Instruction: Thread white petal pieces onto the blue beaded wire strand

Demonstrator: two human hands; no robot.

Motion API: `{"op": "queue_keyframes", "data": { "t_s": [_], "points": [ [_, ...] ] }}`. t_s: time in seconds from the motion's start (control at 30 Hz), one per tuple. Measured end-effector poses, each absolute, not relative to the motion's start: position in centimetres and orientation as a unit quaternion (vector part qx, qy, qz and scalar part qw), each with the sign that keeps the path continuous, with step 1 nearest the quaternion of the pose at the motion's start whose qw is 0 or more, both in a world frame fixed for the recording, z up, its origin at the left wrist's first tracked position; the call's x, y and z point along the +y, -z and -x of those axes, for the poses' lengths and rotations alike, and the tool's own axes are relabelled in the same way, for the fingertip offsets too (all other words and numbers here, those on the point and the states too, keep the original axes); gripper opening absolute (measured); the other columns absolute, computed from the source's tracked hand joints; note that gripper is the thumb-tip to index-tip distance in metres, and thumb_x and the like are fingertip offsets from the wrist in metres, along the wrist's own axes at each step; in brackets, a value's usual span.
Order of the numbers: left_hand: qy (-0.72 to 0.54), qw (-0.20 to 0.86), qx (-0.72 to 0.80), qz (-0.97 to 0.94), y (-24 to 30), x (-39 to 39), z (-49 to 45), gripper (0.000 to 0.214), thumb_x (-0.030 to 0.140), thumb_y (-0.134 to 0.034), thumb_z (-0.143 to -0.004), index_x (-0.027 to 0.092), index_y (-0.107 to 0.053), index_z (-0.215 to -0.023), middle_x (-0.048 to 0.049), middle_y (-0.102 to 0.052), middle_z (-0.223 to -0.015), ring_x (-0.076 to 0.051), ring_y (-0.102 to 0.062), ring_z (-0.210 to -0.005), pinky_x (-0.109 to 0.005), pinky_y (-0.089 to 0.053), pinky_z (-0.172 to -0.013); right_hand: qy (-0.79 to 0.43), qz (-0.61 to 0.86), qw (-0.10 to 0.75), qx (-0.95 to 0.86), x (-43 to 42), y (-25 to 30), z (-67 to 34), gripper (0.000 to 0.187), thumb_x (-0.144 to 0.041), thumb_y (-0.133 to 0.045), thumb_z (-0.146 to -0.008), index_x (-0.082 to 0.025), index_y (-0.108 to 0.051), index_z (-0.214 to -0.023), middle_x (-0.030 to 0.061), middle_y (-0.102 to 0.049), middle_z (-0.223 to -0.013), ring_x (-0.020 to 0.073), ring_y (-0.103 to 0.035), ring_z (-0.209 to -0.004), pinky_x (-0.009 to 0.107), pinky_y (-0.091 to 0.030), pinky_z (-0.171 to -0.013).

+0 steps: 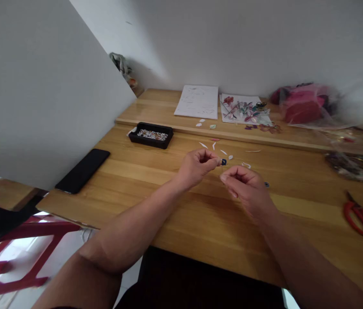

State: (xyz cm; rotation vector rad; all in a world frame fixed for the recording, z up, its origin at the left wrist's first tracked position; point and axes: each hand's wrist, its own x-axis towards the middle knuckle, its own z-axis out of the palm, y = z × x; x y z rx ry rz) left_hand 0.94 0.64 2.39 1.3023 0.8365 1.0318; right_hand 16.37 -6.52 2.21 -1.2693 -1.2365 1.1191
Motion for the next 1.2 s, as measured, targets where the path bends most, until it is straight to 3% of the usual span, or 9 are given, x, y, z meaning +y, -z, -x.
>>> {"op": "queue_keyframes", "data": {
  "t_s": [0.2,0.33,0.47,0.7,0.83,0.97,1.2],
  "points": [
    [-0.389,0.6,0.363,-0.598,-2.4,0.6,-0.7,0.017,0.028,-0.074,-0.076,0.013,-0.067,-0.078,-0.0019,-0.068,-0.075,-0.009,-0.056,-0.066,-0.024,-0.043,-0.065,-0.23,0.564,0.537,-0.584,-6.8,-3.3,-17.4,0.009,-0.028,-0.071,-0.087,-0.023,-0.071,-0.079,-0.0057,-0.042,-0.056,0.0092,-0.031,-0.051,0.027,-0.025,-0.049],
    [-0.346,0.634,0.33,-0.607,-2.4,0.3,-0.6,0.017,0.028,-0.076,-0.076,0.013,-0.067,-0.077,-0.0028,-0.07,-0.076,-0.009,-0.059,-0.068,-0.024,-0.044,-0.068,-0.171,0.568,0.545,-0.592,-6.3,-3.3,-17.9,0.008,-0.027,-0.071,-0.087,-0.023,-0.073,-0.081,-0.0056,-0.043,-0.056,0.0094,-0.032,-0.052,0.027,-0.027,-0.05],
    [-0.32,0.685,0.286,-0.589,-2.5,0.1,-0.6,0.021,0.03,-0.079,-0.074,0.014,-0.068,-0.079,-0.0027,-0.071,-0.077,-0.009,-0.06,-0.07,-0.025,-0.045,-0.069,-0.209,0.573,0.554,-0.567,-5.5,-2.7,-18.2,0.008,-0.029,-0.072,-0.085,-0.023,-0.073,-0.08,-0.0042,-0.05,-0.059,0.0096,-0.037,-0.054,0.027,-0.03,-0.051],
    [-0.36,0.712,0.274,-0.537,-2.7,0.2,-0.6,0.027,0.037,-0.081,-0.073,0.014,-0.068,-0.079,-0.0012,-0.068,-0.075,-0.007,-0.053,-0.064,-0.024,-0.042,-0.065,-0.482,0.536,0.552,-0.421,-5.0,-1.7,-17.5,0.026,-0.039,-0.084,-0.069,-0.021,-0.064,-0.071,-0.0048,-0.053,-0.058,0.0061,-0.033,-0.044,0.024,-0.024,-0.041],
    [-0.408,0.69,0.304,-0.515,-2.5,0.5,-0.8,0.027,0.039,-0.079,-0.075,0.015,-0.068,-0.08,-0.0012,-0.068,-0.077,-0.007,-0.052,-0.065,-0.025,-0.042,-0.065,-0.563,0.513,0.519,-0.388,-5.5,-1.6,-16.6,0.028,-0.036,-0.084,-0.066,-0.021,-0.06,-0.067,-0.0061,-0.051,-0.056,0.0048,-0.033,-0.042,0.023,-0.026,-0.041],
    [-0.442,0.65,0.326,-0.525,-2.4,0.7,-0.8,0.022,0.034,-0.078,-0.075,0.015,-0.067,-0.079,-0.0005,-0.067,-0.077,-0.007,-0.052,-0.065,-0.025,-0.043,-0.068,-0.527,0.523,0.498,-0.448,-6.2,-2.0,-16.2,0.025,-0.036,-0.079,-0.073,-0.021,-0.061,-0.066,-0.006,-0.048,-0.054,0.0061,-0.035,-0.043,0.024,-0.026,-0.042],
    [-0.4,0.613,0.344,-0.588,-2.4,0.7,-0.6,0.017,0.028,-0.075,-0.076,0.014,-0.067,-0.078,-0.0014,-0.068,-0.075,-0.008,-0.056,-0.066,-0.025,-0.043,-0.068,-0.286,0.562,0.534,-0.562,-6.8,-3.3,-17.0,0.014,-0.031,-0.072,-0.083,-0.022,-0.068,-0.073,-0.0043,-0.046,-0.056,0.0097,-0.033,-0.052,0.026,-0.027,-0.048]
  ]
}}
